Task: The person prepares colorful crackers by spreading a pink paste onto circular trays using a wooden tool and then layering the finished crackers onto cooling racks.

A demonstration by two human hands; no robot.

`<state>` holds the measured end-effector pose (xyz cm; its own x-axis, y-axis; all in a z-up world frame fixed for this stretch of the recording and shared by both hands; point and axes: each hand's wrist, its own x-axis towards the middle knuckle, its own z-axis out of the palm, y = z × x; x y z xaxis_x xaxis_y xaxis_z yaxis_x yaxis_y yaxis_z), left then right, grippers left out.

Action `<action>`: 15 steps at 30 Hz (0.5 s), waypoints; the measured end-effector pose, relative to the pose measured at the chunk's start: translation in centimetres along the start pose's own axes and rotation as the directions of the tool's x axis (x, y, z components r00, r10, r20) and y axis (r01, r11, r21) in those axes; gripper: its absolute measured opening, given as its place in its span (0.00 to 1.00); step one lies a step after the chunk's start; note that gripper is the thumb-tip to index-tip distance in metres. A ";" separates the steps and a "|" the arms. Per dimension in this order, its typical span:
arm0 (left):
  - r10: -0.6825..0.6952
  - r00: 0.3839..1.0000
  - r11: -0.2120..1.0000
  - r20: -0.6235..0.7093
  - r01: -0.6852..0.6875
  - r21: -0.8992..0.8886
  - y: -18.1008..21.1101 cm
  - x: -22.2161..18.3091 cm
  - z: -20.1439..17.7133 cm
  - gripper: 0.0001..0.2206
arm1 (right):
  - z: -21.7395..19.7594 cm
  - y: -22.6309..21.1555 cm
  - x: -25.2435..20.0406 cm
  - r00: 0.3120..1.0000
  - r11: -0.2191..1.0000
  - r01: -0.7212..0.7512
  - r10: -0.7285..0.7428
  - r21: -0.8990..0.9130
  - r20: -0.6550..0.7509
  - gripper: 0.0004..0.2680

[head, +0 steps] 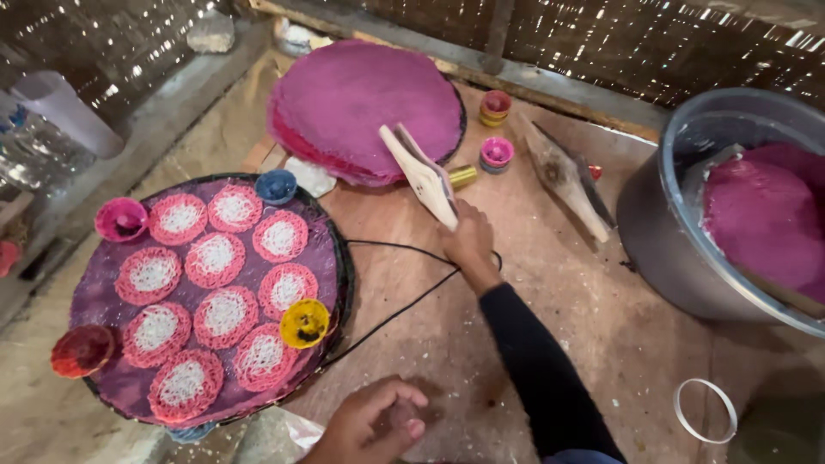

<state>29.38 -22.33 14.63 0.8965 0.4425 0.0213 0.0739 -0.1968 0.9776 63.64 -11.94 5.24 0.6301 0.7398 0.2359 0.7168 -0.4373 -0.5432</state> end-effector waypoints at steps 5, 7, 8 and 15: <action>0.231 0.967 0.957 -0.111 -0.206 0.205 5.4 5.6 -5.0 0.06 | -8.3 8.6 -3.5 0.952 0.950 0.304 -0.302 0.070 -0.042 0.23; 0.368 0.896 0.830 -0.250 -0.195 0.523 4.6 11.3 -7.6 0.15 | -11.1 11.9 -4.5 0.951 0.951 0.307 -0.307 -0.012 0.037 0.24; 0.657 0.731 0.520 -0.185 -0.262 0.813 3.6 14.7 -9.4 0.26 | -12.1 13.1 -4.8 0.957 0.957 0.286 -0.283 -0.055 0.056 0.24; 0.526 0.850 -0.107 -0.034 0.106 0.989 -8.3 30.5 -16.2 0.27 | -15.0 11.2 -3.7 0.968 0.924 0.250 -0.250 -0.288 0.039 0.27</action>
<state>49.06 6.94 10.55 0.7861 0.3021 0.5393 0.5186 -0.7970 -0.3095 73.84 -27.25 10.36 0.4189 0.8451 0.3323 0.9063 -0.3664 -0.2105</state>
